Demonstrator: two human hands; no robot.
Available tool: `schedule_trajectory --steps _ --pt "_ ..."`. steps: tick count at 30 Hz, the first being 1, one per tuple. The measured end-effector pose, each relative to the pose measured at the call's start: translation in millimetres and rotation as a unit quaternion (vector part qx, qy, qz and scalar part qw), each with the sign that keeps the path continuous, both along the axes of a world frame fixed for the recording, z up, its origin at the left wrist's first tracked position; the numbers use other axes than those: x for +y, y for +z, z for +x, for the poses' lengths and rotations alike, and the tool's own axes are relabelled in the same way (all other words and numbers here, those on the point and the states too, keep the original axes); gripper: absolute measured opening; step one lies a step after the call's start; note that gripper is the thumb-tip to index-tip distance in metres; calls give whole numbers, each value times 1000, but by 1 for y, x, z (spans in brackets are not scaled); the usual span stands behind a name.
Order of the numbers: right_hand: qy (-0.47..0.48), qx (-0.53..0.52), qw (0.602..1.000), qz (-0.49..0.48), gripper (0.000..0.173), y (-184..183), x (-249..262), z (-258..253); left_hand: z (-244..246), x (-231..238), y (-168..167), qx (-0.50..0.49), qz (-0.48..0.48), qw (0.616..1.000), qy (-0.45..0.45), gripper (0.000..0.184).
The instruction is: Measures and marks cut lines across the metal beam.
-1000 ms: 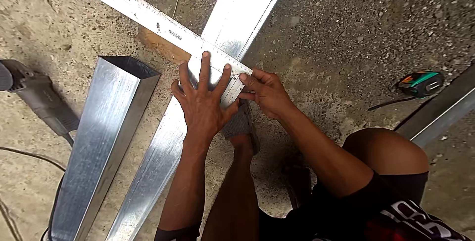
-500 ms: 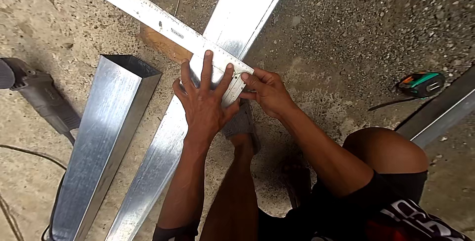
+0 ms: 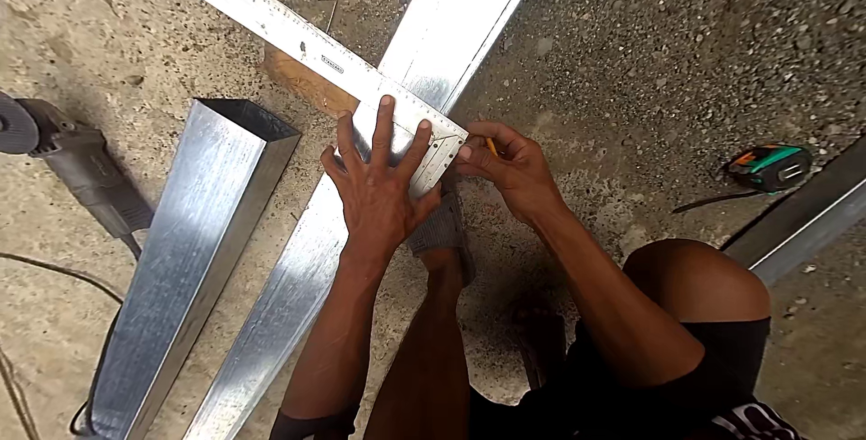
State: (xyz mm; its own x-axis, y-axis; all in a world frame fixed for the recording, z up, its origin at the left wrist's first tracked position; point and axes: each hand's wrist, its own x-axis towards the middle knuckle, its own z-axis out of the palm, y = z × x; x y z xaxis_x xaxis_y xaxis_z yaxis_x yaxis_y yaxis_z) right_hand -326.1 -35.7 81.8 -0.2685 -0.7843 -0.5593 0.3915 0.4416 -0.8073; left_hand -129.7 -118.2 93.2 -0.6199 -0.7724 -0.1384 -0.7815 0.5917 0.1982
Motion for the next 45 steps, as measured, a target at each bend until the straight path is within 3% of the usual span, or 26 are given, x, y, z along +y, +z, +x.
schedule_trajectory --steps 2,4,8,11,18,29,36,42,45 --pt "33 173 984 -22 35 14 8 -15 -1 -1 3 1 7 1000 5 80" --pt "58 279 956 -64 26 30 0 -23 -1 -1 0 1 -2 1000 8 79" --pt "140 340 904 -220 34 28 -57 -20 0 -2 -2 -11 -1 1000 6 80" --pt "220 404 847 -269 37 18 -94 -17 -1 -3 -1 -9 -2 1000 8 80" --pt "235 430 823 -287 27 7 -114 -15 -3 -1 2 -7 2 1000 10 80" --pt "275 466 788 -294 26 9 -111 -16 -3 -2 3 -10 9 1000 9 79" --pt "286 467 786 -288 27 10 -121 -13 -2 -3 0 -14 7 1000 10 80" --pt "297 445 799 -274 26 13 -63 -45 -2 -1 0 -8 14 1000 8 81" --pt "343 465 780 -241 26 8 -41 -60 -2 -2 0 -15 14 1000 9 81"
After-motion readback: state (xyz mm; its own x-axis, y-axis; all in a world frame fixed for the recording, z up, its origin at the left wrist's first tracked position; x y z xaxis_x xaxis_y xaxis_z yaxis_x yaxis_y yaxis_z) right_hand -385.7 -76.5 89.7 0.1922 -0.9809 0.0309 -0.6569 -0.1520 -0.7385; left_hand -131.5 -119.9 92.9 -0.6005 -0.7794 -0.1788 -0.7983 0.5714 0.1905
